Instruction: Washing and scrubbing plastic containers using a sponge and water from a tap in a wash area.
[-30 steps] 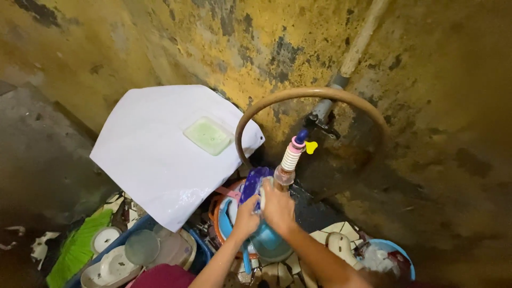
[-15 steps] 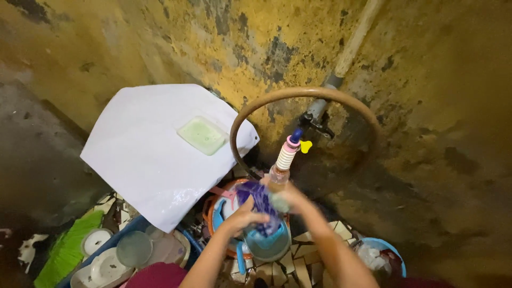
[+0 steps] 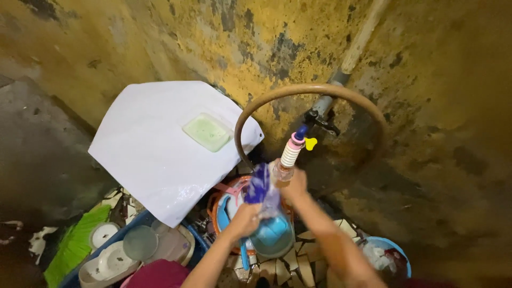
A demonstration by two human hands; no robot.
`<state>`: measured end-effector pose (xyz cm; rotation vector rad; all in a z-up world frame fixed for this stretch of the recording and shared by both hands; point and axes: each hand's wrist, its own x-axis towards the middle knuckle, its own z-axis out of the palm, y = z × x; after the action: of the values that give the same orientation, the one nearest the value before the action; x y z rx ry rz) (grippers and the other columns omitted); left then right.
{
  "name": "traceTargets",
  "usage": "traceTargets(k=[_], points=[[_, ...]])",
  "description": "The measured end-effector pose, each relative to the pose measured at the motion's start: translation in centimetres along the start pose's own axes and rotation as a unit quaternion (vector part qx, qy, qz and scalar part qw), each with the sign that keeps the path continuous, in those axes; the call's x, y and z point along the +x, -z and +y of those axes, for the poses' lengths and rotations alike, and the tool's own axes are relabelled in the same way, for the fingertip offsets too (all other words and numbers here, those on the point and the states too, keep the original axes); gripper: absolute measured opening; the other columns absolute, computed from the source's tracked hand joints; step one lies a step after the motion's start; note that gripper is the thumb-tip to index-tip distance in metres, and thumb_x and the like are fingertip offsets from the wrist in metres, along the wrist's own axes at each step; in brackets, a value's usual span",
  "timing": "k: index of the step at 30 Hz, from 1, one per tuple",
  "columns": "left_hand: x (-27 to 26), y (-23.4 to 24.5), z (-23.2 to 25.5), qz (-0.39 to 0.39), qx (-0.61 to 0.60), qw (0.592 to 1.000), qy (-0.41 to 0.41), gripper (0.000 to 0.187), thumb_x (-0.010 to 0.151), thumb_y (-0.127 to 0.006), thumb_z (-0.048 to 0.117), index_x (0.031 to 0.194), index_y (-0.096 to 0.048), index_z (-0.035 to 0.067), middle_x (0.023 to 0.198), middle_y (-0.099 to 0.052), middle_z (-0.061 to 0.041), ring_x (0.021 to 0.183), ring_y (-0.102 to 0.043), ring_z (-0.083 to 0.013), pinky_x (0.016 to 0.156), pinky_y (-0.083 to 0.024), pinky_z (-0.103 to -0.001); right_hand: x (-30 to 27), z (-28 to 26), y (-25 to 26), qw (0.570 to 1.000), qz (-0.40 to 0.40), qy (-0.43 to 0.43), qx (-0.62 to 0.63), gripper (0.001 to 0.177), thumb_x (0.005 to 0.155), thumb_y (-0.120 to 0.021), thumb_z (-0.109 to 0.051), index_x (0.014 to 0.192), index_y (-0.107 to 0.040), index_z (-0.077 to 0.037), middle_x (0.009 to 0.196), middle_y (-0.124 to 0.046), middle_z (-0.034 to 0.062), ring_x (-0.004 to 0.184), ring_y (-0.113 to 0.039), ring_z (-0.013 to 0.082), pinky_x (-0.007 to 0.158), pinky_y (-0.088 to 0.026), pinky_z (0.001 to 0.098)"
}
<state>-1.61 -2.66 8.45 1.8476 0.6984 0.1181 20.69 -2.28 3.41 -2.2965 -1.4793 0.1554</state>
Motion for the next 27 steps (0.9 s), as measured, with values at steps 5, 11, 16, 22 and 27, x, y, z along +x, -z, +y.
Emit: traceTargets(k=[5, 11, 16, 22, 27], points=[[1.3, -0.4, -6.5, 0.064, 0.007, 0.993, -0.103, 0.023, 0.084, -0.049, 0.001, 0.089, -0.068, 0.012, 0.089, -0.075, -0.004, 0.080, -0.072, -0.0198, 0.072, -0.058, -0.032, -5.6, -3.8, 1.0, 0.979, 0.051, 0.198, 0.002, 0.023, 0.086, -0.057, -0.043, 0.087, -0.062, -0.021, 0.076, -0.064, 0.0064, 0.067, -0.062, 0.0314, 0.053, -0.047, 0.0446], [-1.0, 0.5, -2.3, -0.031, 0.049, 0.980, -0.188, 0.050, 0.079, -0.050, -0.018, 0.108, -0.076, 0.013, 0.110, -0.077, -0.008, 0.101, -0.073, -0.0255, 0.087, -0.058, -0.040, -1.6, -1.3, 2.4, 0.983, -0.045, 0.171, -0.056, 0.021, 0.096, -0.054, -0.041, 0.100, -0.056, -0.020, 0.071, -0.062, 0.0036, 0.060, -0.064, 0.0284, 0.047, -0.050, 0.0432], [0.1, 1.0, -3.3, -0.069, 0.044, 0.979, -0.186, 0.038, 0.087, -0.050, -0.013, 0.109, -0.073, 0.008, 0.104, -0.074, -0.009, 0.094, -0.071, -0.0238, 0.083, -0.060, -0.037, -2.0, -1.5, 0.8, 0.992, -0.026, 0.108, -0.065, 0.037, 0.090, -0.042, -0.048, 0.118, -0.061, -0.032, 0.110, -0.075, 0.0065, 0.090, -0.072, 0.0404, 0.066, -0.057, 0.0559], [1.5, -0.8, -4.8, -0.056, 0.186, 0.977, -0.091, 0.022, 0.085, -0.050, -0.009, 0.081, -0.061, 0.009, 0.087, -0.070, -0.010, 0.078, -0.068, -0.0223, 0.074, -0.058, -0.032, -6.0, -3.2, 1.6, 0.947, -0.059, 0.305, -0.080, 0.039, 0.093, -0.065, -0.043, 0.128, -0.062, -0.026, 0.121, -0.066, 0.0000, 0.088, -0.067, 0.0238, 0.050, -0.063, 0.0368], [-1.2, -0.2, 0.4, -0.052, 0.095, 0.982, -0.157, 0.035, 0.085, -0.060, -0.017, 0.109, -0.071, 0.007, 0.114, -0.075, -0.017, 0.102, -0.075, -0.0318, 0.085, -0.071, -0.036, 2.0, 0.9, 4.5, 0.975, -0.184, 0.082, 0.094, 0.033, 0.084, -0.070, -0.055, 0.096, -0.071, -0.024, 0.098, -0.077, 0.0016, 0.090, -0.074, 0.0231, 0.087, -0.058, 0.0382]])
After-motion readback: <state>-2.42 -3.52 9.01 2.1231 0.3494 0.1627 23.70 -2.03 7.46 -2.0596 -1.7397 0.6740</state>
